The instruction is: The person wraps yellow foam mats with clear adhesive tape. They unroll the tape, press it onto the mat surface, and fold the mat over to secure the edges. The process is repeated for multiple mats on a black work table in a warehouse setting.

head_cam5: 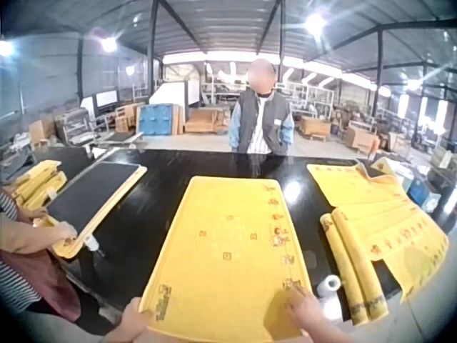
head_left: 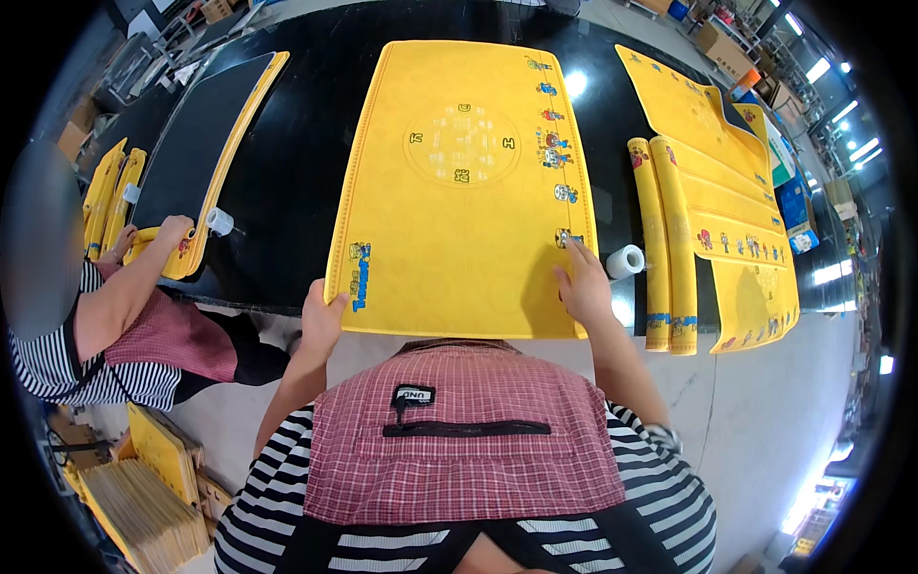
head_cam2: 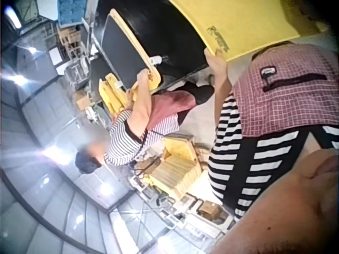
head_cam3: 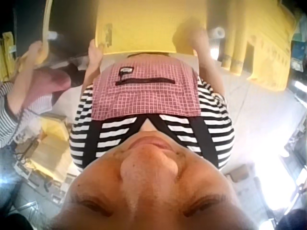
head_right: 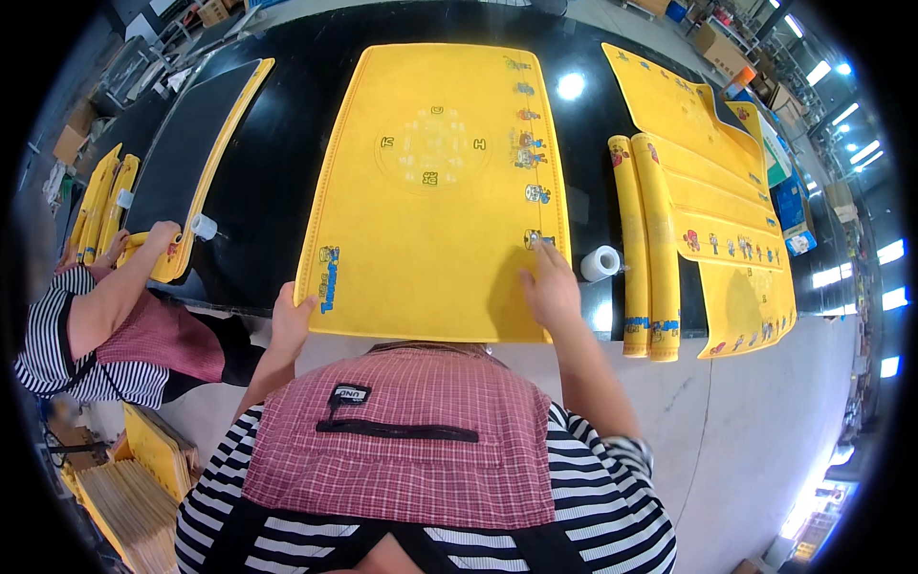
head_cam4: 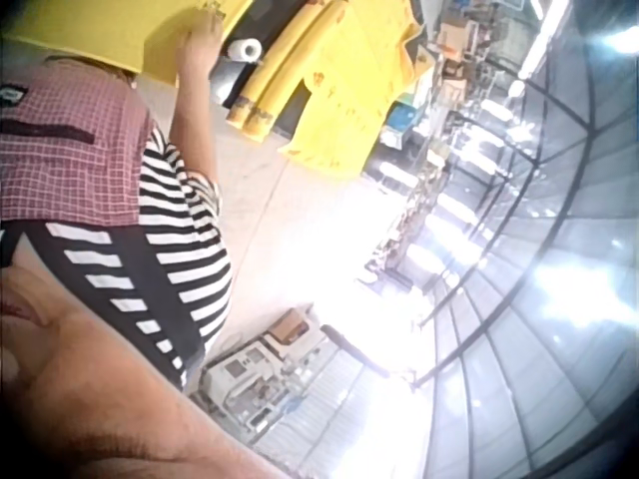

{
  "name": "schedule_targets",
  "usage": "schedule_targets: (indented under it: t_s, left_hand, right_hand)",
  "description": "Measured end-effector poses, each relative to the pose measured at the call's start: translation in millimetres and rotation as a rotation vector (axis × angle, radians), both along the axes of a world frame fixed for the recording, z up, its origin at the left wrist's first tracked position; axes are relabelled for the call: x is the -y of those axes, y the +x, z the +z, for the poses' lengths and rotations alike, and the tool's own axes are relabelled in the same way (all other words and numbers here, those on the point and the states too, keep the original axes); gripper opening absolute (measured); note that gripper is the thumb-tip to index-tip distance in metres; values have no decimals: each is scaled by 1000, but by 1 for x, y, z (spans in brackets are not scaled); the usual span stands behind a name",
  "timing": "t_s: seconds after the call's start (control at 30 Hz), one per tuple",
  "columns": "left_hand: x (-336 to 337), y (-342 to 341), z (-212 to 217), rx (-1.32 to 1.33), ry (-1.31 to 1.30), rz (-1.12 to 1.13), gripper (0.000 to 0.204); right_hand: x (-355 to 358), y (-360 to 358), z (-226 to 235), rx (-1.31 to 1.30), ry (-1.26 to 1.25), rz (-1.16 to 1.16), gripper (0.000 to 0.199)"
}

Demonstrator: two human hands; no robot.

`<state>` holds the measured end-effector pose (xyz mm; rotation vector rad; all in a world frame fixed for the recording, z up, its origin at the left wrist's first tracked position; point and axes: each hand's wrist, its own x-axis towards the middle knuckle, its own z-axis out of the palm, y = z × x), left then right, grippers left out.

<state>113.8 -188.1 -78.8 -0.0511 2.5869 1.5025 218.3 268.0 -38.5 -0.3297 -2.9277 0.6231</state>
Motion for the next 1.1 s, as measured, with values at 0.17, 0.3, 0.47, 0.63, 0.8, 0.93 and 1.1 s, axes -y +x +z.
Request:
schedule_targets:
  t_s: [0.17,0.3,0.47,0.63,0.8,0.93,1.1]
  left_hand:
    - [-3,-8,7,39,-1,-10,22]
    - [-3,-5,6,67,40,18,22]
    - [14,-6,1,299,540,171,24]
    - [18,-13,2,379,534,46,27]
    - [16,-15,-4,325,541,12,24]
    - [14,-14,-3,353,558,65,24]
    - [17,-9,3,339,590,69,23]
  right_hand:
    - [0,-138,-26,-60,196,238,81]
    - [69,-185,-30,121,350,69,97]
    - [210,-93,-51,70,-205,1080,65]
    - [173,-141,-28,-146,-570,951,25]
    - [119,-184,-55,-165,291,93,61]
    - [230,-73,-34,-64,-44,1194,55]
    - [191,-72,-23,630,-1056,962,29]
